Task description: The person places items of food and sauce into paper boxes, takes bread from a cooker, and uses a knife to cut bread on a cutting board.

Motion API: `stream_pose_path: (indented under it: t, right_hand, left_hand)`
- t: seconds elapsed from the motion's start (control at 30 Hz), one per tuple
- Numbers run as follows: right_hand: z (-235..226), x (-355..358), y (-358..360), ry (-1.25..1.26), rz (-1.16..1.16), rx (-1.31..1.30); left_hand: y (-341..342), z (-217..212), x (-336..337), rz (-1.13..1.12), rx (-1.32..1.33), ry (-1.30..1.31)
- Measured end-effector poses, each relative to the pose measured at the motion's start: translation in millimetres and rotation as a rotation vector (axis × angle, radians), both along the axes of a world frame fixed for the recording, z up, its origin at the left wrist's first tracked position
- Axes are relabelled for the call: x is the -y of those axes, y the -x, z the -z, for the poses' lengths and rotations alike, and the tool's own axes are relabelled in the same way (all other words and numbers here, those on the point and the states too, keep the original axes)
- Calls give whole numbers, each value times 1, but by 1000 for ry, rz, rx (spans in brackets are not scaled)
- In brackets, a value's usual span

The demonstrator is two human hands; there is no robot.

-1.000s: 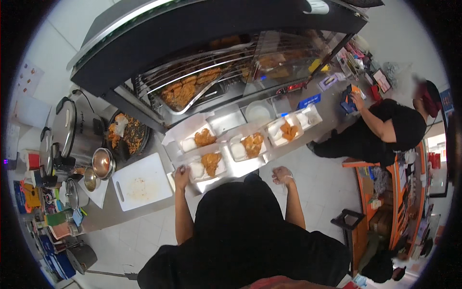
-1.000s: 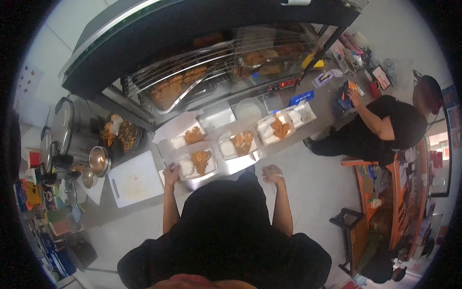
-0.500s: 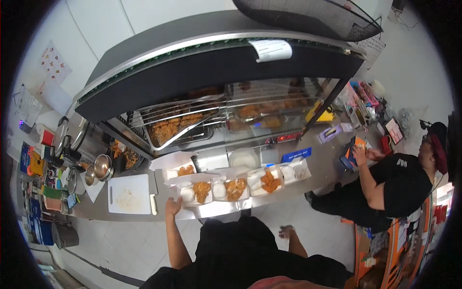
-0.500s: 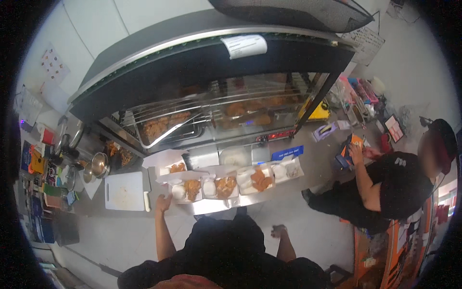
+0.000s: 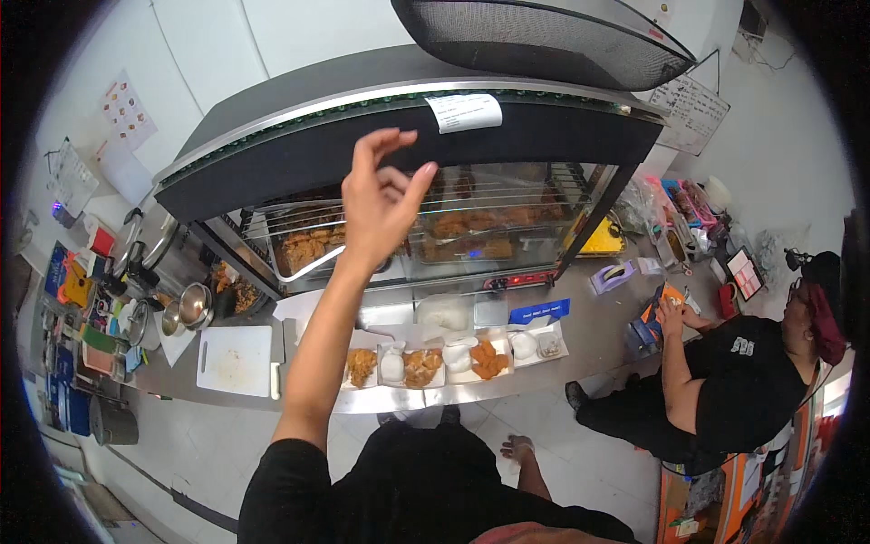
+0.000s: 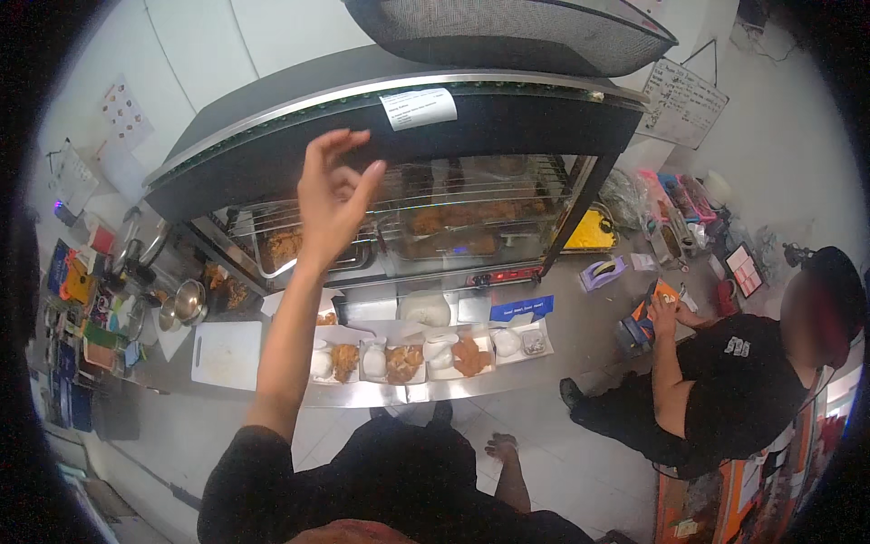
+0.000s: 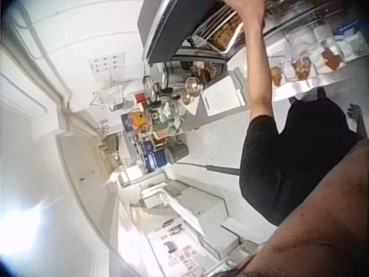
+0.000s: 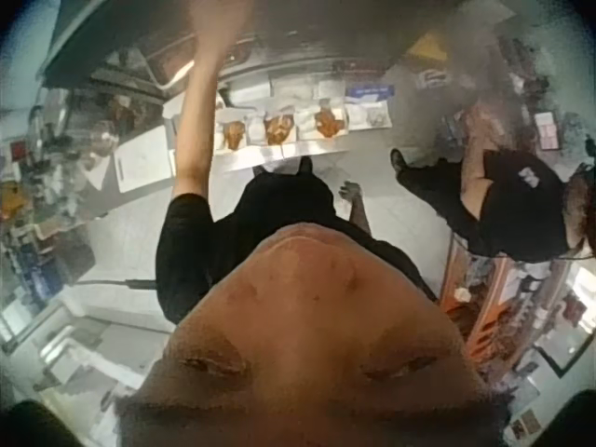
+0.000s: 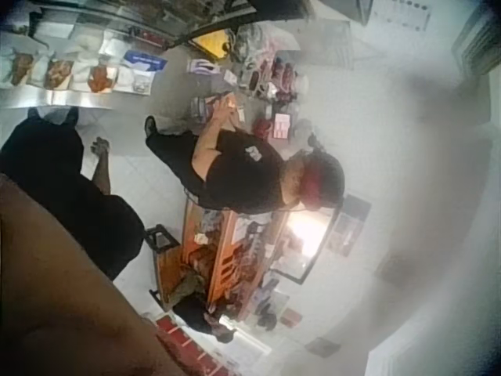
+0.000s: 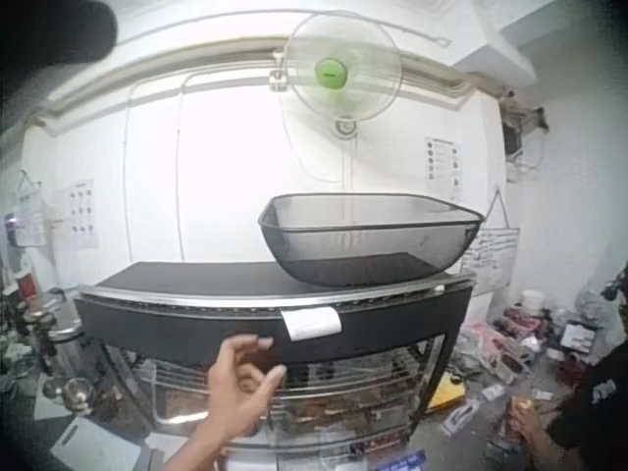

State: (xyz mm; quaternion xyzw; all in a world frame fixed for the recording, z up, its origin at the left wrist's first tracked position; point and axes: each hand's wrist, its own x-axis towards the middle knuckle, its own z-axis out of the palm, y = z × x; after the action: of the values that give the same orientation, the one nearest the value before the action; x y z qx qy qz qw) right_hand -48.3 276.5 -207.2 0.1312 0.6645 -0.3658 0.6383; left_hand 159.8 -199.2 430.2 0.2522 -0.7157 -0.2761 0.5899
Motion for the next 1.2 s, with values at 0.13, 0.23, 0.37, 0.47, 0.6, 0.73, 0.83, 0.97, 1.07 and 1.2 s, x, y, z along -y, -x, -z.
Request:
stream_pose_path:
  t: [0.13,0.23,0.37,0.47,0.6,0.73,0.83,0.97,1.07,1.2]
  right_hand:
    - [-23,11,-8,-41,-18,-18]
    - [-10,-15,-8,-83,4,-32]
    - [18,-65,-21,-187,23,-50]
    - [18,-89,-29,-233,15,-52]
    - [24,-100,-30,-234,36,-66]
    - [-5,-61,-32,-75,-73,-40]
    - [-30,-25,-42,-41,-198,-115]
    - [-41,21,-82,-123,-157,-151]
    - [-42,47,-124,-149,-313,-194]
    - [0,51,-174,-51,-655,-164]
  left_hand:
    - [31,-11,20,-126,64,128]
    - [35,-6,34,-155,86,107]
    - [28,-14,36,-70,40,31]
    - [9,-13,40,-90,94,39]
    - [-17,-4,28,-72,93,71]
    - [-75,42,-5,-15,184,-72]
    - [-156,124,-26,88,409,-314]
    - [-302,212,-98,9,434,-770]
    - [-420,300,-176,-229,692,-480]
    - [-530,371,-305,-306,719,-738]
